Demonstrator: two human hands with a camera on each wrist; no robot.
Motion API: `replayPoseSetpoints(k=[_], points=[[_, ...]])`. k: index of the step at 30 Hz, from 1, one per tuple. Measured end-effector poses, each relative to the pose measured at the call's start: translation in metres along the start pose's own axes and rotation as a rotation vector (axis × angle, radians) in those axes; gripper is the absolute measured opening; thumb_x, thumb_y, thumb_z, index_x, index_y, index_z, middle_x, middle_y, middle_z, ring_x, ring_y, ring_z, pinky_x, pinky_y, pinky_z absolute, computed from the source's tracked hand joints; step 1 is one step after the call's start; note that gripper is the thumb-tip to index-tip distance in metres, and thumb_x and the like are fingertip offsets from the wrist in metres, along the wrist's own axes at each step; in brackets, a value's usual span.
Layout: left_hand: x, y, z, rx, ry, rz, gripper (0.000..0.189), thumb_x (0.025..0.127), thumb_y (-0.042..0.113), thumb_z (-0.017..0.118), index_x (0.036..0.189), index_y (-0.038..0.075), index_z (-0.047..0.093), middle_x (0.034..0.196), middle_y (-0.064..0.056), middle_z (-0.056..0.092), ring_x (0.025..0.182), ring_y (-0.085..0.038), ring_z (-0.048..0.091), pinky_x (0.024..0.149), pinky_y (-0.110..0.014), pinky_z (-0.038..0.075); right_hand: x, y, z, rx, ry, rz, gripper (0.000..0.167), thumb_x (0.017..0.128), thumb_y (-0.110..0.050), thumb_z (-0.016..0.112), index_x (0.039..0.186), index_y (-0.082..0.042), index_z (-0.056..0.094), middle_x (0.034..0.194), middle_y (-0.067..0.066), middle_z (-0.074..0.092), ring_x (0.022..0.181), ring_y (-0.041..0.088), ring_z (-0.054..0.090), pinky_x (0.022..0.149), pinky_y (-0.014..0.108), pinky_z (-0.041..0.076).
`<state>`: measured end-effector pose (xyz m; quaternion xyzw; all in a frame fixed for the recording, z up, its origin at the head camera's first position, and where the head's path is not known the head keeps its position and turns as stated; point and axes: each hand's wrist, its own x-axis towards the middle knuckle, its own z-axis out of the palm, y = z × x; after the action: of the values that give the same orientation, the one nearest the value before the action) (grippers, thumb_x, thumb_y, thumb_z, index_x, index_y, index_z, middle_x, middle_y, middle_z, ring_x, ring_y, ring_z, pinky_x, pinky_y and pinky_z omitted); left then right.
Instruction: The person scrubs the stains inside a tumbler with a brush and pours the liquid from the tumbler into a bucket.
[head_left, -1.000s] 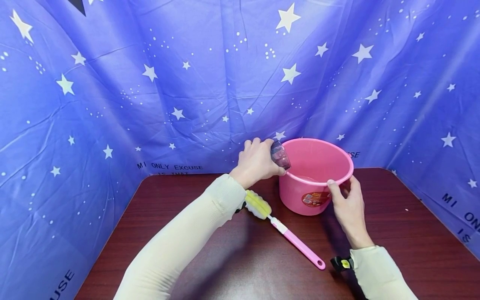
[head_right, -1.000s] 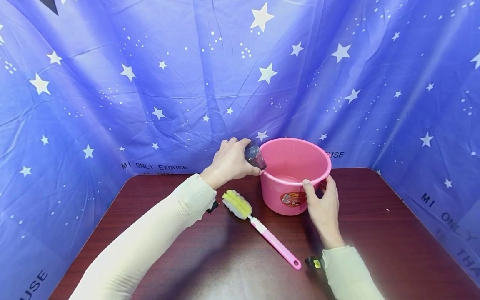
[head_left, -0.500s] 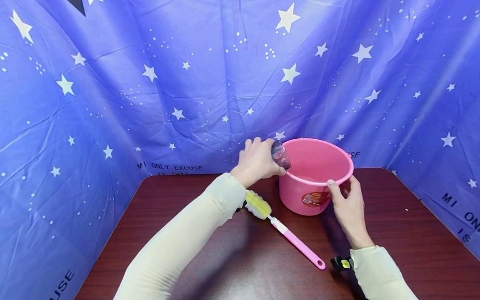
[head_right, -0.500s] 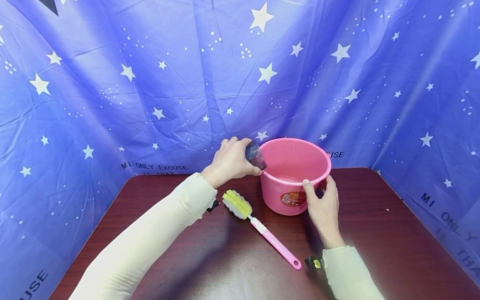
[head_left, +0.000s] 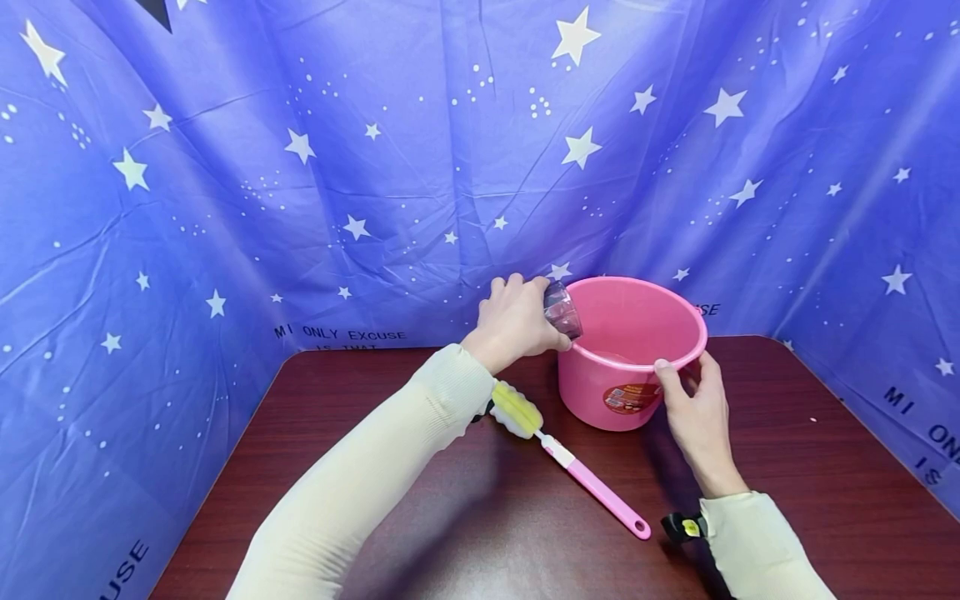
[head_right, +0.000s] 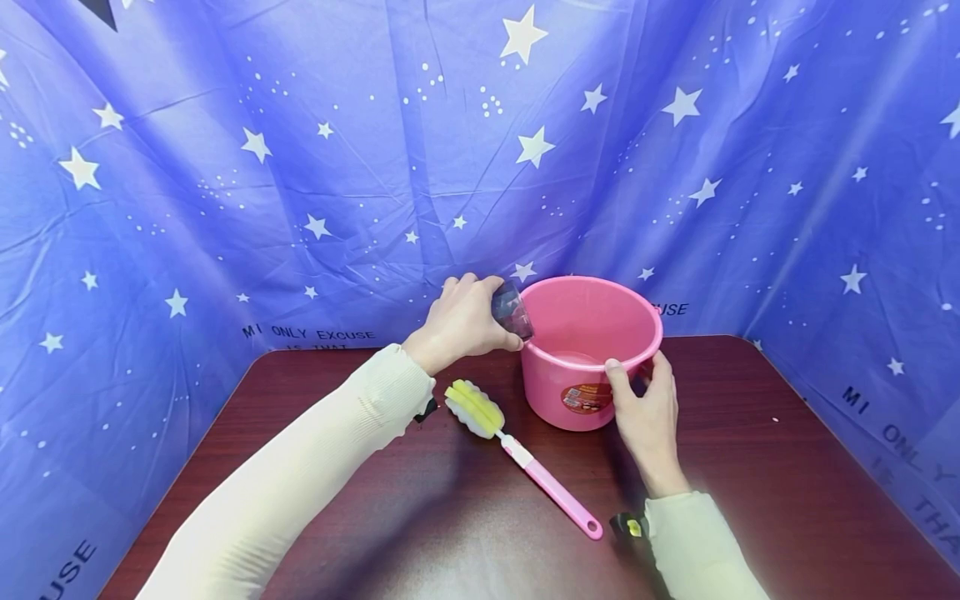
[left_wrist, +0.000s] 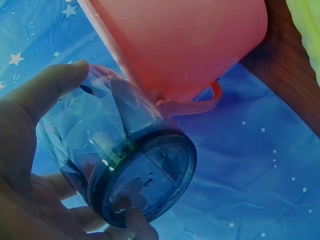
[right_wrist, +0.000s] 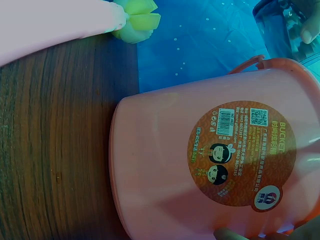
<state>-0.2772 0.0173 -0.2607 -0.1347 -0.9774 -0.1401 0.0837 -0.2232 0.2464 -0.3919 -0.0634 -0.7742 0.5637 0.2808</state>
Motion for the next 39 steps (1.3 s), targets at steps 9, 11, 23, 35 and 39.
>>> replayPoseSetpoints(k=[9, 11, 23, 35, 39], points=[[0.0009, 0.0012, -0.0008, 0.005, -0.007, 0.004, 0.090, 0.060, 0.058, 0.082, 0.136, 0.021, 0.050, 0.116, -0.005, 0.052, 0.110, -0.026, 0.042, 0.085, -0.048, 0.044, -0.0004, -0.0010, -0.0001, -0.001, -0.001, 0.003, 0.061, 0.093, -0.027, 0.059, 0.145, -0.007, 0.034, 0.140, 0.013, 0.042, 0.126, 0.025, 0.042, 0.109, 0.040, 0.031], [0.0011, 0.0014, -0.0014, 0.006, -0.012, 0.005, 0.090, 0.061, 0.058, 0.082, 0.137, 0.021, 0.050, 0.117, -0.005, 0.052, 0.110, -0.026, 0.042, 0.086, -0.048, 0.044, -0.0001, -0.0009, 0.0000, 0.000, 0.002, 0.001, 0.061, 0.093, -0.026, 0.059, 0.145, -0.007, 0.034, 0.140, 0.014, 0.042, 0.126, 0.025, 0.042, 0.109, 0.040, 0.031], [0.0026, 0.0033, -0.0030, 0.027, -0.030, 0.003, 0.091, 0.060, 0.058, 0.082, 0.138, 0.023, 0.049, 0.116, -0.006, 0.052, 0.111, -0.026, 0.042, 0.086, -0.048, 0.043, -0.0001, -0.0006, 0.0004, 0.000, 0.009, -0.002, 0.060, 0.093, -0.026, 0.060, 0.145, -0.007, 0.035, 0.139, 0.014, 0.043, 0.126, 0.026, 0.043, 0.109, 0.040, 0.031], [0.0029, 0.0047, -0.0021, 0.044, -0.014, 0.013, 0.091, 0.060, 0.058, 0.082, 0.136, 0.022, 0.050, 0.112, -0.006, 0.051, 0.108, -0.026, 0.041, 0.084, -0.047, 0.044, 0.0007, 0.0010, 0.0007, 0.004, 0.006, 0.006, 0.060, 0.093, -0.025, 0.060, 0.145, -0.008, 0.035, 0.140, 0.013, 0.042, 0.126, 0.025, 0.042, 0.109, 0.040, 0.031], [0.0029, 0.0052, -0.0029, 0.045, -0.016, 0.016, 0.091, 0.060, 0.058, 0.082, 0.137, 0.022, 0.049, 0.113, -0.006, 0.051, 0.108, -0.026, 0.041, 0.084, -0.047, 0.044, 0.0007, 0.0016, 0.0008, 0.008, 0.005, 0.001, 0.061, 0.093, -0.025, 0.060, 0.146, -0.008, 0.035, 0.140, 0.013, 0.042, 0.126, 0.025, 0.042, 0.109, 0.040, 0.031]])
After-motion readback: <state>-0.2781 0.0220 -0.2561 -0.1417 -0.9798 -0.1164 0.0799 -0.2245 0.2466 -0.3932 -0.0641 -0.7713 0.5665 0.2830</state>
